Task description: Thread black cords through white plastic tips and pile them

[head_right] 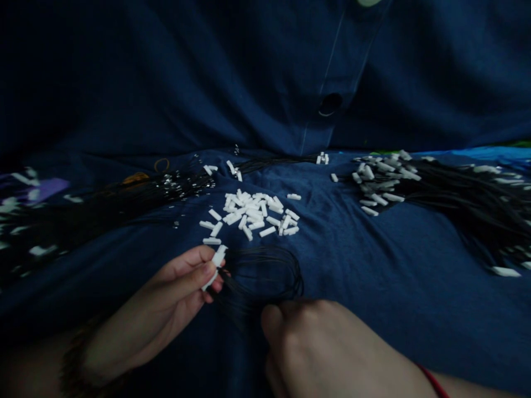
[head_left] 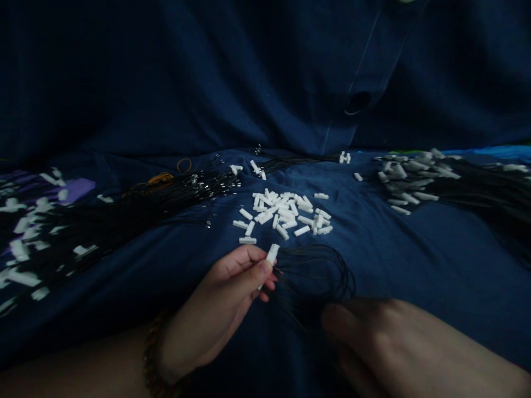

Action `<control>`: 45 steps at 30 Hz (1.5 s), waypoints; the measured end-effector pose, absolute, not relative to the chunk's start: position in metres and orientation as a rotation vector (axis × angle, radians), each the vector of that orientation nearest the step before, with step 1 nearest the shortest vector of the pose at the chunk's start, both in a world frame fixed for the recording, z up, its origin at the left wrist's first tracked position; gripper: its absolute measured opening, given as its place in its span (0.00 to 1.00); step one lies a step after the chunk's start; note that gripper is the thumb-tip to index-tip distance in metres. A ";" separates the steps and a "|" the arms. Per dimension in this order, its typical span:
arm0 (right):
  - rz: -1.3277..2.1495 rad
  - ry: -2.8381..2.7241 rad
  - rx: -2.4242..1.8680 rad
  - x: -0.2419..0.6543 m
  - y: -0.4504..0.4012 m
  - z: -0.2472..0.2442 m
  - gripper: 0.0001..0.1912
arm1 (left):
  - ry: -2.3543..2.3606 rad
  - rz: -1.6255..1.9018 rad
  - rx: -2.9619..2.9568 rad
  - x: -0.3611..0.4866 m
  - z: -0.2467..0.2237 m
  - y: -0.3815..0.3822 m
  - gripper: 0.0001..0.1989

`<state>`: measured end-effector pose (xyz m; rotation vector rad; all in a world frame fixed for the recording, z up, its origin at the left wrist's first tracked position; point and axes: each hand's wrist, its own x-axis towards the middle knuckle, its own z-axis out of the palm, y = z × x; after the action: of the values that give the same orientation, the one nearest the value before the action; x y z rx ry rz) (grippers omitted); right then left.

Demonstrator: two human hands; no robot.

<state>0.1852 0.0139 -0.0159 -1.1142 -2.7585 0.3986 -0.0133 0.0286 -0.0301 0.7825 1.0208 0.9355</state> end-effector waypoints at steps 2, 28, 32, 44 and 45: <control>0.376 -2.718 -1.104 0.182 0.018 -0.012 0.11 | 1.014 0.935 0.795 -0.013 -0.031 0.029 0.05; 0.979 -2.349 -1.116 0.160 0.028 -0.010 0.09 | 1.034 0.939 0.885 -0.011 -0.031 0.027 0.04; 0.870 -2.460 -1.077 0.163 0.030 -0.009 0.11 | 1.035 0.938 0.909 -0.011 -0.033 0.027 0.04; 2.023 -1.733 -1.171 0.174 0.046 0.001 0.07 | 1.040 1.007 0.822 -0.009 -0.031 0.028 0.04; 2.202 -1.567 -1.045 0.177 0.047 0.004 0.07 | 1.037 1.004 0.818 -0.010 -0.031 0.028 0.04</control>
<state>0.1766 0.0470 0.0038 -1.0452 -1.5673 2.2019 -0.0097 0.0285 -0.0313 0.8176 1.0373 1.0037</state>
